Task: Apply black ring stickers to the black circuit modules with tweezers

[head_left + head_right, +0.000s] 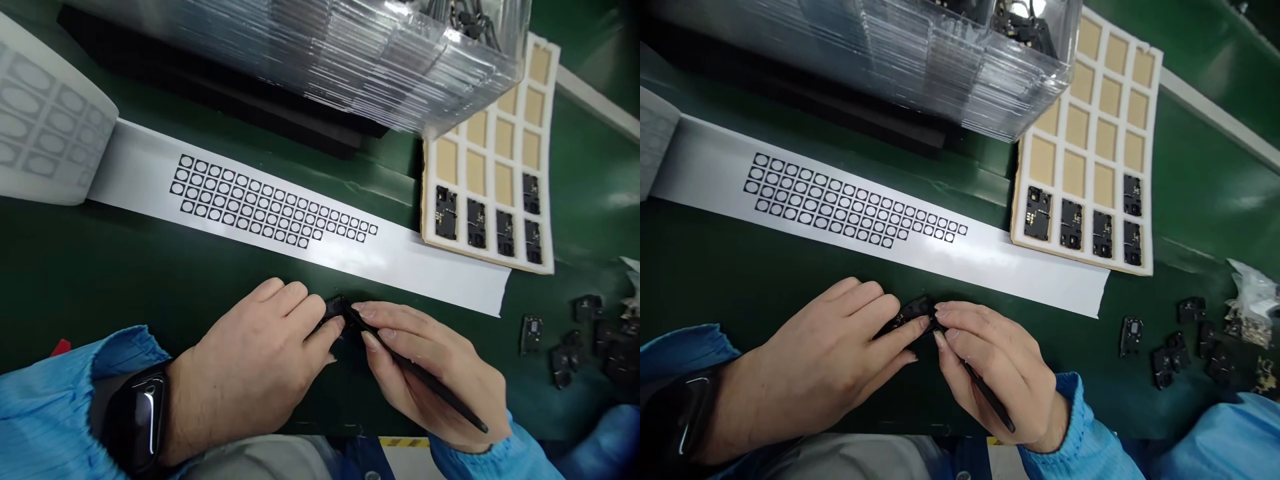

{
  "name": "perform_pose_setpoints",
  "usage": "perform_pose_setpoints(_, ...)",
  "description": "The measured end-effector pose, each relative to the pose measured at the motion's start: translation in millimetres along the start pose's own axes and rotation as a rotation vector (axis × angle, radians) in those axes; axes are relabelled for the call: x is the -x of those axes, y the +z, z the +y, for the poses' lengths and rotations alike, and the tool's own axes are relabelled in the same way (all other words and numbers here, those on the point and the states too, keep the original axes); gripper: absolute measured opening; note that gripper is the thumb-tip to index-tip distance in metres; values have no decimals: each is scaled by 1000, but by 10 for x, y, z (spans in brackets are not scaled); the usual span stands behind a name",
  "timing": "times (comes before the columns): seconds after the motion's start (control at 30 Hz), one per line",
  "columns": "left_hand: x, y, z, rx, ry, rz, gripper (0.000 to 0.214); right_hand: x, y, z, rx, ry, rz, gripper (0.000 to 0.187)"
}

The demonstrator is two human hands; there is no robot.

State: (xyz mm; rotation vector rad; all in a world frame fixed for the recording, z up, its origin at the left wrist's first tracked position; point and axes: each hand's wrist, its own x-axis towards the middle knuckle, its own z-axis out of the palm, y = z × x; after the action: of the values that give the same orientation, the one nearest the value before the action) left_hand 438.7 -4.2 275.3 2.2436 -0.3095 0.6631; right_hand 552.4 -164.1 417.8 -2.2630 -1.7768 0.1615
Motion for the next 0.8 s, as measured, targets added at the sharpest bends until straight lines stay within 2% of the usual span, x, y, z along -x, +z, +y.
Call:
perform_pose_setpoints(0.2,-9,6,8,7,1,27,21,9,-6,21,1,9,-12,37)
perform_pose_setpoints(0.47,-17,14,6,7,-3,27,27,14,22,15,5,-56,-6,38)
perform_pose_setpoints(0.8,-9,15,2,8,8,24,26,17,40,-3,28,-47,25,36)
